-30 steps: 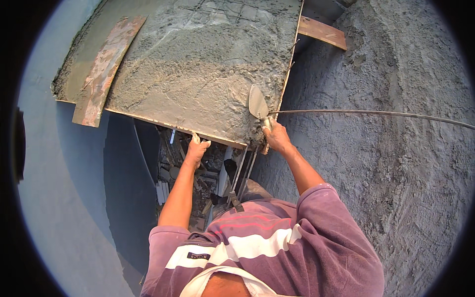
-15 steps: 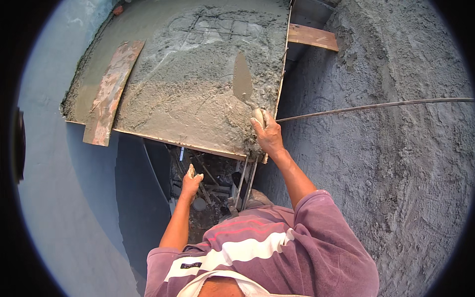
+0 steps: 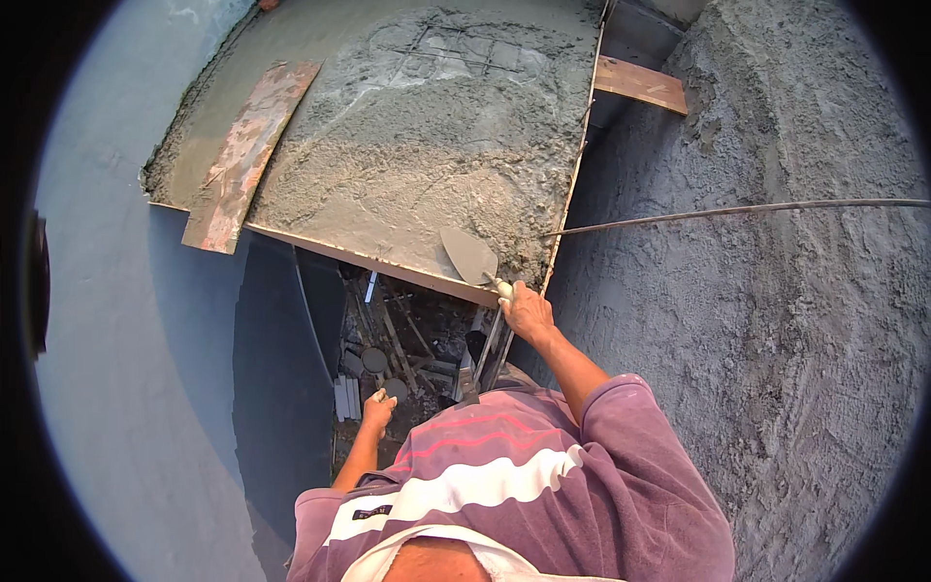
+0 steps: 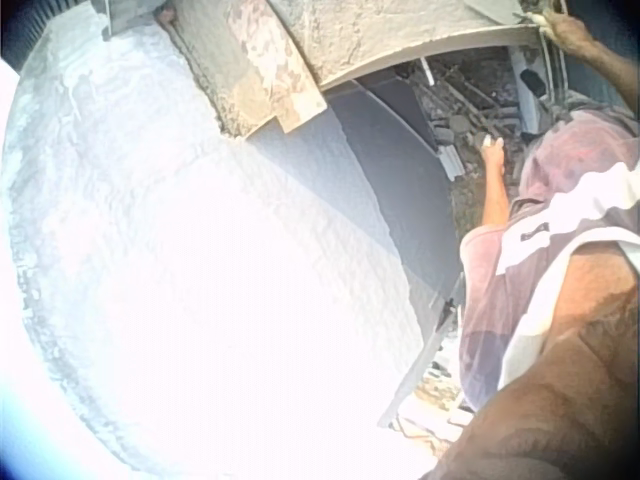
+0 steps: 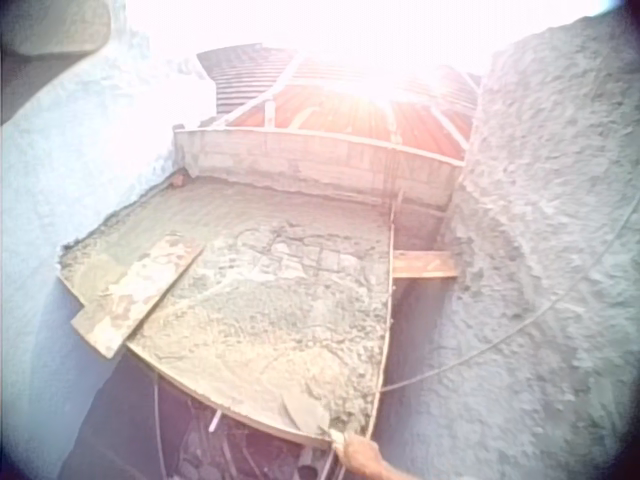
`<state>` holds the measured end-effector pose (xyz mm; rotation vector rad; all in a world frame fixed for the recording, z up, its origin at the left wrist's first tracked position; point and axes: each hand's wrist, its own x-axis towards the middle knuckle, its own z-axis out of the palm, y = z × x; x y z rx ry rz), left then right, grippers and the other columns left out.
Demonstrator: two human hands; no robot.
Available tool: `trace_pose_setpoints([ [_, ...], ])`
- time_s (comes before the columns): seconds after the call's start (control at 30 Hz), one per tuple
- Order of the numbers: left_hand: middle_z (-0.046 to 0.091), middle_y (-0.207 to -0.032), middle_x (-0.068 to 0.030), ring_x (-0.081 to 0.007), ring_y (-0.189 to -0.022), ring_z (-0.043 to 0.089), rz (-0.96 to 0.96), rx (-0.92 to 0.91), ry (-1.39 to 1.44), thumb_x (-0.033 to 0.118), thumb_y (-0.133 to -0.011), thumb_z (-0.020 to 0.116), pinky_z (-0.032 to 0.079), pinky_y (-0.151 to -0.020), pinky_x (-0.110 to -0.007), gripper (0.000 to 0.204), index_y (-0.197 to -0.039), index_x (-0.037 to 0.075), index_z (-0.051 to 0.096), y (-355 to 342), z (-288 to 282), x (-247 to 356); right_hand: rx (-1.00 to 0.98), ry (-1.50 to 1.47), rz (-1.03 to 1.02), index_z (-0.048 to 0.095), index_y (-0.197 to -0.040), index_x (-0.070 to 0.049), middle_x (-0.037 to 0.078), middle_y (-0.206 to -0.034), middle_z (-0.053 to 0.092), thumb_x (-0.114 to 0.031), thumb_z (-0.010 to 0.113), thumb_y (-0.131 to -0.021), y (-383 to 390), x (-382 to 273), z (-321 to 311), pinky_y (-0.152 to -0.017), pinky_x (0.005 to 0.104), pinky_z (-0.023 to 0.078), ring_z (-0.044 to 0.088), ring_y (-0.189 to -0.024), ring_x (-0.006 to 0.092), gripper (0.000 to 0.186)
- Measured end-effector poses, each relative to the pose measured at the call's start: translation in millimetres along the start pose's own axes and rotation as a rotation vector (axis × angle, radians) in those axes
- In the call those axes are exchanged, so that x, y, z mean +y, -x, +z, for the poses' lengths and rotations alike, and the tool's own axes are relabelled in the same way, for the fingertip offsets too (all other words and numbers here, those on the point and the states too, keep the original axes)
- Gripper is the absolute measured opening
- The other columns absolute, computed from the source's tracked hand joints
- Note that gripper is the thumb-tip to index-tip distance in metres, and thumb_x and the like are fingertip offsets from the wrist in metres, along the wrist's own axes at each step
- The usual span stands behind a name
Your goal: Applying and leveling wet concrete on a formwork ledge using a trowel.
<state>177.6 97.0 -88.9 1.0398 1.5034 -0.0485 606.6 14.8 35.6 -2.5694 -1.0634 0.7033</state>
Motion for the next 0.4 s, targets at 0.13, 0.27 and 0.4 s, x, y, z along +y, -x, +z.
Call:
trace_pose_setpoints([
  [0.13, 0.066, -0.106, -0.0005, -0.0121, -0.082, 0.058, -0.061, 0.088, 0.146, 0.013, -0.09, 0.068, 0.046, -0.071, -0.033, 0.066, -0.15, 0.005, 0.042, -4.0, -16.9, -48.6, 0.013, -0.055, 0.037, 0.052, -0.107, -0.004, 0.026, -0.097, 0.067, -0.033, 0.066, -0.092, -2.2, -1.0, 11.8, -0.081, 0.0543, 0.051, 0.065, -0.093, 0.046, 0.036],
  [0.27, 0.066, -0.109, -0.0027, -0.0147, -0.085, 0.06, -0.174, 0.113, 0.206, 0.013, -0.091, 0.067, 0.048, -0.075, -0.038, 0.062, -0.148, 0.005, 0.044, 14.3, -25.8, -44.5, 0.079, -0.002, -0.046, 0.051, -0.108, -0.003, 0.024, -0.103, 0.067, -0.034, 0.065, -0.093, 1.4, 7.1, 3.2, -0.082, 0.0537, 0.051, 0.065, -0.097, 0.0429, 0.037],
  [0.4, 0.067, -0.107, -0.0037, -0.0138, -0.081, 0.06, -0.252, 0.155, 0.238, 0.007, -0.089, 0.066, 0.047, -0.066, -0.033, 0.065, -0.15, 0.005, 0.043, 20.8, -35.0, -48.8, 0.112, -0.068, -0.009, 0.048, -0.117, -0.007, 0.022, -0.108, 0.066, -0.034, 0.065, -0.093, -4.0, 9.4, 11.5, -0.086, 0.0527, 0.051, 0.064, -0.102, 0.0429, 0.04],
])
